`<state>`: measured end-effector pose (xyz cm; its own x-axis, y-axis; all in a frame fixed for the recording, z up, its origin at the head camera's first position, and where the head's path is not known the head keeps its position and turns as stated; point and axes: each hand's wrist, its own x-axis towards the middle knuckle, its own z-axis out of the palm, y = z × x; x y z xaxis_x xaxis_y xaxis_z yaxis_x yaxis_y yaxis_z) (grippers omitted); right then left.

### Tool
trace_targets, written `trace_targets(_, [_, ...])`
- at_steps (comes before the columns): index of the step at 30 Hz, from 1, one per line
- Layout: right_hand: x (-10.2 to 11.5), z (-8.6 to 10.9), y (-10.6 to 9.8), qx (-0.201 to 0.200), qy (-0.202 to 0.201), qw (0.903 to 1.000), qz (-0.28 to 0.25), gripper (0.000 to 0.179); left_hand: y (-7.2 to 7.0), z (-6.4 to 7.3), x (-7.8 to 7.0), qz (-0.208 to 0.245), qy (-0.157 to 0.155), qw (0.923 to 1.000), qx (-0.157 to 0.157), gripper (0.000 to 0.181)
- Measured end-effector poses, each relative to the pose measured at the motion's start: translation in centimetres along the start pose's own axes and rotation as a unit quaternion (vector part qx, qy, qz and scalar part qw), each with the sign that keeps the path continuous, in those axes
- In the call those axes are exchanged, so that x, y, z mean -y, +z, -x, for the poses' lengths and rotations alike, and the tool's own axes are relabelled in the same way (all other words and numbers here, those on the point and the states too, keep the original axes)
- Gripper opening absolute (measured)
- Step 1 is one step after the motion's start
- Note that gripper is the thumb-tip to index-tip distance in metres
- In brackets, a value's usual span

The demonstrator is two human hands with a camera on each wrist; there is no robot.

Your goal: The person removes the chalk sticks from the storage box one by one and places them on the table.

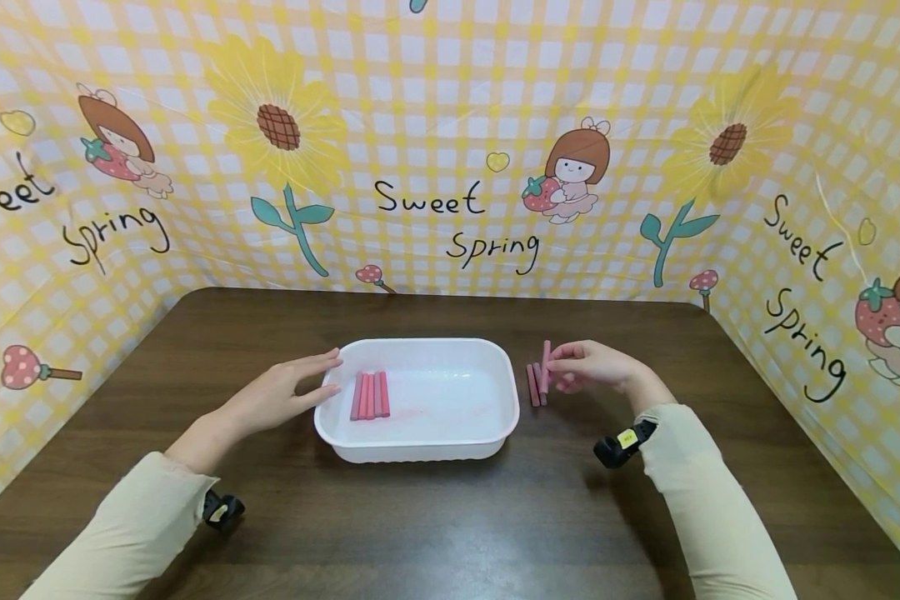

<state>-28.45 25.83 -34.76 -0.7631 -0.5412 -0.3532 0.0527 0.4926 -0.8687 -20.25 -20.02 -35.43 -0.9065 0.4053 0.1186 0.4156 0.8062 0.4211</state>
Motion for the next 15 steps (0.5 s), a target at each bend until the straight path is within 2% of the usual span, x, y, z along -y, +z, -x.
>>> trace_targets(7, [-1.0, 0.2, -0.2, -0.001, 0.017, 0.9998, -0.012, 0.035, 0.0, 0.0, 0.0, 0.003, -0.004, 1.0, 0.001, 0.053])
trace_targets(15, [-2.1, -0.5, -0.4, 0.003, 0.04, 0.9986, -0.033, 0.021, 0.0, 0.0, 0.0, 0.001, -0.007, 1.0, 0.003, 0.053])
